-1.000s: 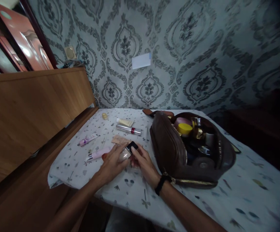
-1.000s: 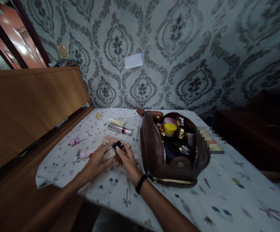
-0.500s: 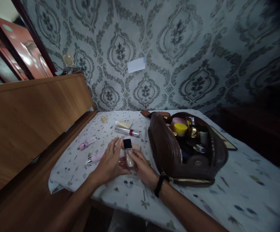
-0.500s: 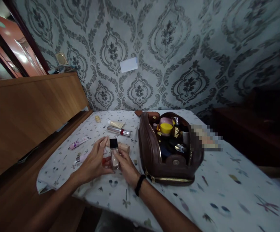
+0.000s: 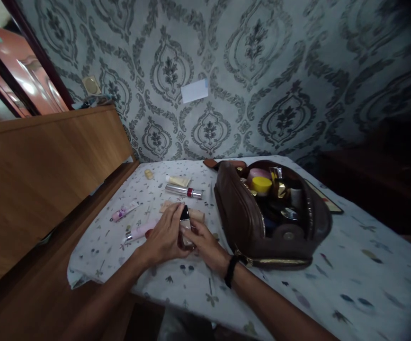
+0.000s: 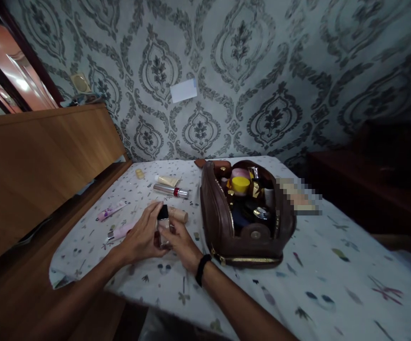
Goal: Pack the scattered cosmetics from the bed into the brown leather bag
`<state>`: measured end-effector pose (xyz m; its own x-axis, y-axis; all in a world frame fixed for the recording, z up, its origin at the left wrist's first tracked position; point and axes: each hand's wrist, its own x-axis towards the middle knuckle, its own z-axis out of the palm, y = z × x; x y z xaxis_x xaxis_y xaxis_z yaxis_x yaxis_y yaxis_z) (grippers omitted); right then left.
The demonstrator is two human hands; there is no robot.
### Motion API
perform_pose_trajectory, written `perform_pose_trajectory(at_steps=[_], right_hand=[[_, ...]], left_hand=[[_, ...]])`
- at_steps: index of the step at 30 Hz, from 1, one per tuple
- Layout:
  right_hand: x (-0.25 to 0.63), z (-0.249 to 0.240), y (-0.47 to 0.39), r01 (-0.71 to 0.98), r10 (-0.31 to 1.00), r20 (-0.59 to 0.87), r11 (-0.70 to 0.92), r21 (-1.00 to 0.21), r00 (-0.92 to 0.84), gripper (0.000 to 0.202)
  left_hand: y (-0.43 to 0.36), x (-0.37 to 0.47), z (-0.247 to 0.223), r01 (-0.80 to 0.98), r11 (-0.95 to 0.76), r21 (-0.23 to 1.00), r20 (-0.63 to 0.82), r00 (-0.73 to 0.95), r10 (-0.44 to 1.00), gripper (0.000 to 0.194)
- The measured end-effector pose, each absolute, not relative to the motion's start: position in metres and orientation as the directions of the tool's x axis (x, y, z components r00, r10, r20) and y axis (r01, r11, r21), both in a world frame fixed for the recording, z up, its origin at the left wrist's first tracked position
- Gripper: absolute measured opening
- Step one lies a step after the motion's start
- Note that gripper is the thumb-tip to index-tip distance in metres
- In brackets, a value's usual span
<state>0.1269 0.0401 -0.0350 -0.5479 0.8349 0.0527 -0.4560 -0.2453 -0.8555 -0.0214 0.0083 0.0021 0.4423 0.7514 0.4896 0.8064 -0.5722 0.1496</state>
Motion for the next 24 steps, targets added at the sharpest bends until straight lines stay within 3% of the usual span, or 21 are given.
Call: perform_pose_trajectory(at_steps=[8, 12, 14, 17, 20, 24], right_hand=[[0.126, -0.036, 0.040, -0.444, 0.821, 0.031, -0.276, -0.852, -0.570, 0.049], [0.130, -0.032, 0.042, -0.406, 0.835, 0.049, -0.215, -0.888, -0.548, 0.050], [0.132, -0.030, 0.042, -0.379, 0.848, 0.080, -0.148, -0.913, -0.523, 0.048], [0.132, -0.029, 0.042, -0.331, 0.843, 0.125, -0.065, -0.941, -0.522, 0.045], [0.131, -0.031, 0.042, -0.280, 0.826, 0.136, -0.027, -0.960, -0.547, 0.045], [0.131, -0.034, 0.041, -0.281, 0.780, 0.154, -0.029, -0.959, -0.606, 0.048]], left_hand=[[0.007, -0.019, -0.007, 0.817, -0.536, 0.212, 0.507, 0.377, 0.775, 0.122], [0.001, -0.029, 0.002, 0.708, -0.530, 0.466, 0.371, 0.387, 0.844, 0.133], [0.002, -0.035, 0.011, 0.610, -0.447, 0.654, 0.328, 0.304, 0.894, 0.116], [0.010, -0.042, 0.026, 0.444, -0.288, 0.848, 0.258, 0.129, 0.958, 0.070], [0.021, -0.046, 0.035, 0.376, -0.234, 0.897, 0.189, 0.153, 0.970, 0.051], [0.027, -0.049, 0.037, 0.347, -0.251, 0.904, 0.193, 0.192, 0.962, 0.041]])
